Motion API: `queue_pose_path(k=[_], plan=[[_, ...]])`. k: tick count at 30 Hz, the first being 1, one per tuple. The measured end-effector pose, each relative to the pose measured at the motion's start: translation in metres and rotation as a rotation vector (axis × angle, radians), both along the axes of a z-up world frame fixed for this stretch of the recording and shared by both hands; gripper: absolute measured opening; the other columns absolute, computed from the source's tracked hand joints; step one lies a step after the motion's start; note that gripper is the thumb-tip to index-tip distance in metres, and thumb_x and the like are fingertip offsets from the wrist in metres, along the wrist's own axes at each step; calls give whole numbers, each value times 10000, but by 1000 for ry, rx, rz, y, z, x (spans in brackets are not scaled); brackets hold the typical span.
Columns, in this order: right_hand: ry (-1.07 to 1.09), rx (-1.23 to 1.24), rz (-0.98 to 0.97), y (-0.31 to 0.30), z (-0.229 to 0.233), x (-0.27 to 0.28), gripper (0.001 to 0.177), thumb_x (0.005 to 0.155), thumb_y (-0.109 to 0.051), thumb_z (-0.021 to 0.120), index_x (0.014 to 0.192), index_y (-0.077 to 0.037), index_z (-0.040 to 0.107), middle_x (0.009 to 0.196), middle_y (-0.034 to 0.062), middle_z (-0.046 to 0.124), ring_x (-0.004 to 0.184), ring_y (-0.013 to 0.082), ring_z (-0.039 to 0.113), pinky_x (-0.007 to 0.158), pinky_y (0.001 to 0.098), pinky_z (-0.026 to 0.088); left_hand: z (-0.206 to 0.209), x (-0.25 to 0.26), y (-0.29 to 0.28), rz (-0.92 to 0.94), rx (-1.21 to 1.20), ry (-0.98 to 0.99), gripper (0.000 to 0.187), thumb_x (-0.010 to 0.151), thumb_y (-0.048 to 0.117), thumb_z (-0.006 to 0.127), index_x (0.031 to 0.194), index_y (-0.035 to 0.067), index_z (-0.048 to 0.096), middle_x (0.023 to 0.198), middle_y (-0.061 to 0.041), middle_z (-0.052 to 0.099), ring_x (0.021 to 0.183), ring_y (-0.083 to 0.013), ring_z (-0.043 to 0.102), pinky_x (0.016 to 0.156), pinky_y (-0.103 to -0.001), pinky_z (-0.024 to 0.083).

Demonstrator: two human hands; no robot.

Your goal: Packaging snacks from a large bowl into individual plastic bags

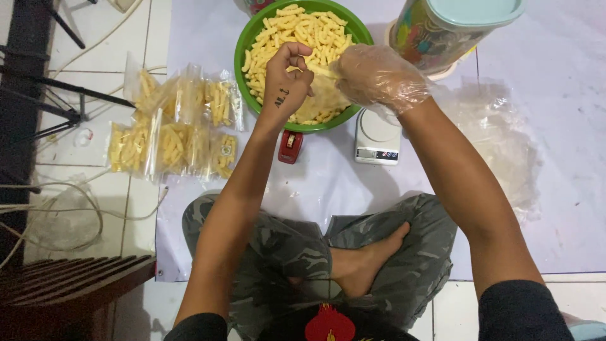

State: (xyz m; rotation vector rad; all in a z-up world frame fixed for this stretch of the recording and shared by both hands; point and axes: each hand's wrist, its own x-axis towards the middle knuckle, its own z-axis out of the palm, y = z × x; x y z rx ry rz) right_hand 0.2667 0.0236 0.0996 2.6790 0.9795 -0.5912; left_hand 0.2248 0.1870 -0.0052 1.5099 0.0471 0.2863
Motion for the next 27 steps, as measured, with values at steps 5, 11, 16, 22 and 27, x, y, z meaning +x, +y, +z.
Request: queue_pose_path(k=[5, 11, 16, 22, 27], plan=[[-193, -117, 55, -21, -31, 6, 268, 1035, -202, 545, 826, -93, 673, 760, 13, 611, 693, 210, 684, 573, 347, 593, 10, -14, 16, 45, -13, 21, 301, 817, -65, 532, 1041, 107, 635, 830, -12, 449, 506, -121, 494, 470, -288, 600], [-294, 120, 256, -18, -49, 2, 56, 928, -56, 570, 979, -67, 591, 872, 107, 597, 729, 275, 645, 550, 413, 546, 12, -21, 4, -33, -50, -1, 343, 791, -86, 554, 1076, 87, 635, 826, -23, 487, 560, -121, 527, 446, -280, 599], [-385, 162, 334, -19, -57, -4, 84, 943, -156, 583, 984, -121, 647, 926, 77, 631, 775, 287, 687, 553, 426, 557, 24, -35, -3, -47, -97, 16, 336, 822, -118, 562, 1078, 87, 637, 827, -18, 501, 627, -117, 548, 470, -275, 616], [-493, 361, 499, -41, -48, -16, 257, 926, -214, 633, 1145, -97, 567, 930, 94, 574, 800, 313, 645, 593, 439, 534, 24, -38, -3, -35, -140, 22, 337, 813, -104, 561, 1082, 84, 636, 841, -25, 494, 649, -138, 550, 482, -292, 620], [-461, 530, 470, -34, -34, -25, 426, 920, -143, 644, 1333, -78, 561, 960, 155, 587, 795, 394, 648, 592, 515, 526, 34, -46, -9, -53, -191, 12, 317, 830, -131, 570, 1061, 77, 634, 809, -10, 494, 639, -124, 523, 501, -288, 617]])
